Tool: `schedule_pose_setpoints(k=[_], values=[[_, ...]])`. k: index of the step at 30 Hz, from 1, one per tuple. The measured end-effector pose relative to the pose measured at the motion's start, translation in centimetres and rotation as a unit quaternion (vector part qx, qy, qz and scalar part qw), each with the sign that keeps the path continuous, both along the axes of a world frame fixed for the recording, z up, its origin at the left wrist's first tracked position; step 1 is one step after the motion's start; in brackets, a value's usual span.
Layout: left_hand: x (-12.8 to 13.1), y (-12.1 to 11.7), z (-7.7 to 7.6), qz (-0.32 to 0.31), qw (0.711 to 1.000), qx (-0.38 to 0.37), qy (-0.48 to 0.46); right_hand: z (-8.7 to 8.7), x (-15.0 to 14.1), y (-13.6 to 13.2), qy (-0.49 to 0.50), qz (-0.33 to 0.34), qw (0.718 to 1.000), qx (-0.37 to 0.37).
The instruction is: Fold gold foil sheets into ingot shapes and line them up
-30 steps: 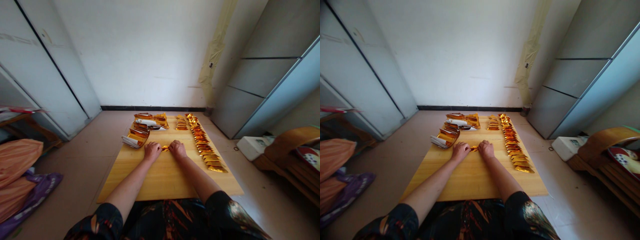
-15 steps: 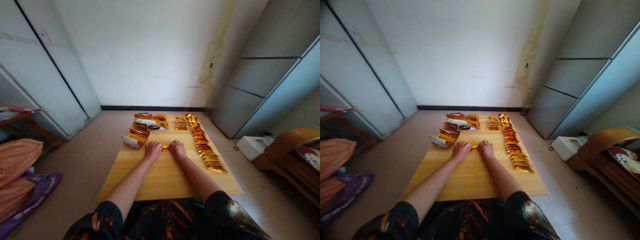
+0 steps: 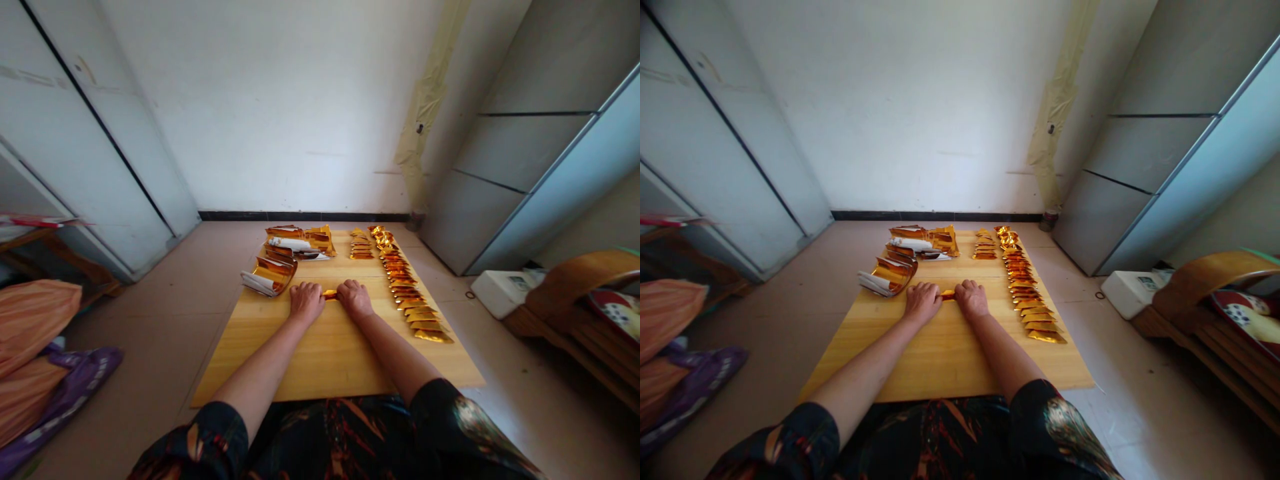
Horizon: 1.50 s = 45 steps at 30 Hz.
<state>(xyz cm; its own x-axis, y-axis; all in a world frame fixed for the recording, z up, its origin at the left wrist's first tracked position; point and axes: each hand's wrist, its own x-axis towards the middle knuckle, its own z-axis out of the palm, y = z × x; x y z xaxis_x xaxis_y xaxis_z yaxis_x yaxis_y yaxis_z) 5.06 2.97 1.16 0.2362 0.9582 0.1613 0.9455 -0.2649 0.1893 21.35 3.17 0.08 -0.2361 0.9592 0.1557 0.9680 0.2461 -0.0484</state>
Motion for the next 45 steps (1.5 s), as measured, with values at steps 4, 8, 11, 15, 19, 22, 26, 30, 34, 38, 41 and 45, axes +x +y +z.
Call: schedule_pose_setpoints(k=[4,8,11,15,19,22,26,30,34,38,41,45], values=[[0.3,0.2,0.0,0.005,1.000,0.000,0.008,0.3,0.0,-0.1,0.002,0.000,1.000,-0.005],[0.6,0.2,-0.1,0.009,1.000,0.002,0.015,0.5,0.1,-0.3,0.008,-0.006,1.000,-0.008],[0.8,0.1,-0.2,0.020,1.000,0.002,0.016,0.4,0.0,-0.4,0.010,-0.009,1.000,-0.001],[1.0,0.0,-0.1,0.030,0.999,-0.001,0.017,0.2,-0.1,-0.4,-0.005,-0.021,1.000,0.011],[1.3,-0.1,-0.1,0.044,0.999,0.001,0.023,0.1,-0.4,-0.3,-0.027,-0.014,0.999,0.010],[1.4,-0.1,0.0,0.054,0.998,-0.002,0.026,0.2,-0.6,-0.2,-0.032,-0.019,0.999,0.007],[1.6,0.0,0.0,0.068,0.998,-0.009,0.016,0.3,-0.8,-0.3,-0.026,-0.032,0.999,0.004],[1.6,0.0,-0.1,0.063,0.998,-0.003,0.018,0.6,-0.9,-0.4,-0.025,-0.031,0.999,0.002],[1.4,-0.1,0.0,0.051,0.999,-0.006,0.018,0.8,-0.8,-0.5,-0.021,-0.024,0.999,0.005],[1.2,-0.2,0.1,0.036,0.999,0.000,0.012,0.9,-1.0,-0.4,-0.017,0.007,1.000,0.012],[1.2,-0.2,0.1,0.037,0.999,-0.005,0.009,0.9,-1.3,-0.2,-0.017,0.001,1.000,0.009],[1.3,-0.2,0.1,0.046,0.999,-0.004,0.013,0.7,-1.5,-0.1,-0.026,-0.016,1.000,0.006]])
